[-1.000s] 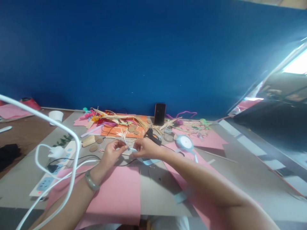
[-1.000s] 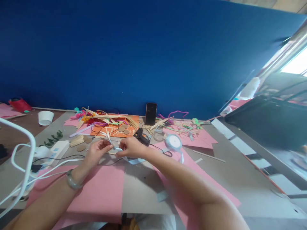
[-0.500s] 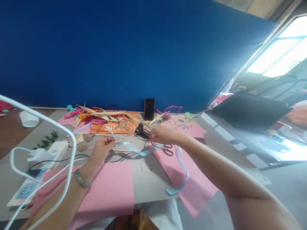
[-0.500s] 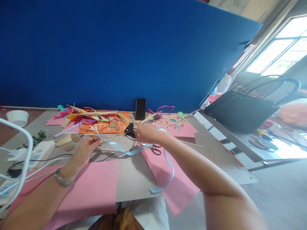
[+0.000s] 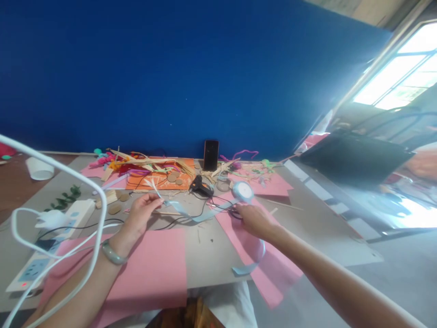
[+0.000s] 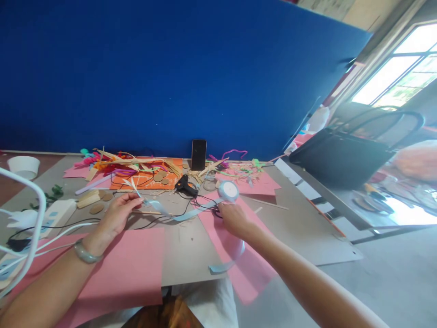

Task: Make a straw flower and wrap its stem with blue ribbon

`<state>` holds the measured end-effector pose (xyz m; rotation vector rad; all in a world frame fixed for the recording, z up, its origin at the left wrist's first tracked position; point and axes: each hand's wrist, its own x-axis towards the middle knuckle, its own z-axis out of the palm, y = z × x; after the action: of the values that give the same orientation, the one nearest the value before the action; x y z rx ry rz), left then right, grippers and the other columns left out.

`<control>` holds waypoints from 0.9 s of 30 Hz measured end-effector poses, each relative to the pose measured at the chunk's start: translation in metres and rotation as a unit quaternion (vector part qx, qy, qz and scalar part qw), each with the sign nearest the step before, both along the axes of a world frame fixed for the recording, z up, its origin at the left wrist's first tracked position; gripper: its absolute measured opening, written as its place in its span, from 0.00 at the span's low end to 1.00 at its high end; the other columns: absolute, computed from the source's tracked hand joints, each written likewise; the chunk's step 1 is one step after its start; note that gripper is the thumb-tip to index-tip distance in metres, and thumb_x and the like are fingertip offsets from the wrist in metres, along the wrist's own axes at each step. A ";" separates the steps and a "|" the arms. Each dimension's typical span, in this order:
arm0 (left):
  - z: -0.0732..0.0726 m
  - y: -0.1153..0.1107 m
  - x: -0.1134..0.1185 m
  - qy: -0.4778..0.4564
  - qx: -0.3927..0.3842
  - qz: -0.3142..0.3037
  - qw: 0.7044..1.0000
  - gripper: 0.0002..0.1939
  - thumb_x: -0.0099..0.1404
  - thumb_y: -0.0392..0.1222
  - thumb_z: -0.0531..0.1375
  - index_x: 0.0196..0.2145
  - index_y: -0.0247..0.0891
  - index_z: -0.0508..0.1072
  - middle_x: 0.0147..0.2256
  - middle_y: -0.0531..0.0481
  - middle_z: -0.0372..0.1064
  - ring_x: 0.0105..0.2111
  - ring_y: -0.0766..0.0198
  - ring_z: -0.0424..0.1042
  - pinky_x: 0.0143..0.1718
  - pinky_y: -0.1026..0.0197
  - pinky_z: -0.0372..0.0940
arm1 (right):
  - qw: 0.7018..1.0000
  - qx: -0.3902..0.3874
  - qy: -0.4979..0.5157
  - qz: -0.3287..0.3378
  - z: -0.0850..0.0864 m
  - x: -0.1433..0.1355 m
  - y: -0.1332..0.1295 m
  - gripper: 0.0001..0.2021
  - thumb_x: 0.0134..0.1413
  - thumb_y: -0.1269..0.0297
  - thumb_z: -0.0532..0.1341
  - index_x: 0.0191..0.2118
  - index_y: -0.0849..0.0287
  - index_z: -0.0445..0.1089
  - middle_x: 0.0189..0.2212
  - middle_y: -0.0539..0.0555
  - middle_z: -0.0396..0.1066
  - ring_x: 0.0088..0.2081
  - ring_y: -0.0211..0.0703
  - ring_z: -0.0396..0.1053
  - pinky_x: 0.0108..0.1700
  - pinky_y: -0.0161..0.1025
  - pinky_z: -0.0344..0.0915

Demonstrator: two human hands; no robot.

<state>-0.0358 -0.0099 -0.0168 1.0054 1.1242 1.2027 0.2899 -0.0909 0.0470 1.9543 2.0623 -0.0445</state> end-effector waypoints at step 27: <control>0.018 -0.002 0.005 -0.048 -0.013 0.039 0.998 0.12 0.42 0.42 0.69 0.24 0.34 0.72 0.20 0.54 0.69 0.22 0.70 0.65 0.28 0.65 0.58 | 0.973 -0.113 0.192 0.058 0.045 0.030 0.001 0.06 0.45 0.62 0.61 0.24 0.56 0.67 0.22 0.53 0.69 0.24 0.41 0.63 0.26 0.38 0.53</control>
<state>-0.0313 -0.0122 0.0007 0.8817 1.1102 1.2816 0.3197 -0.0901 0.0920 1.7885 2.2811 -0.6510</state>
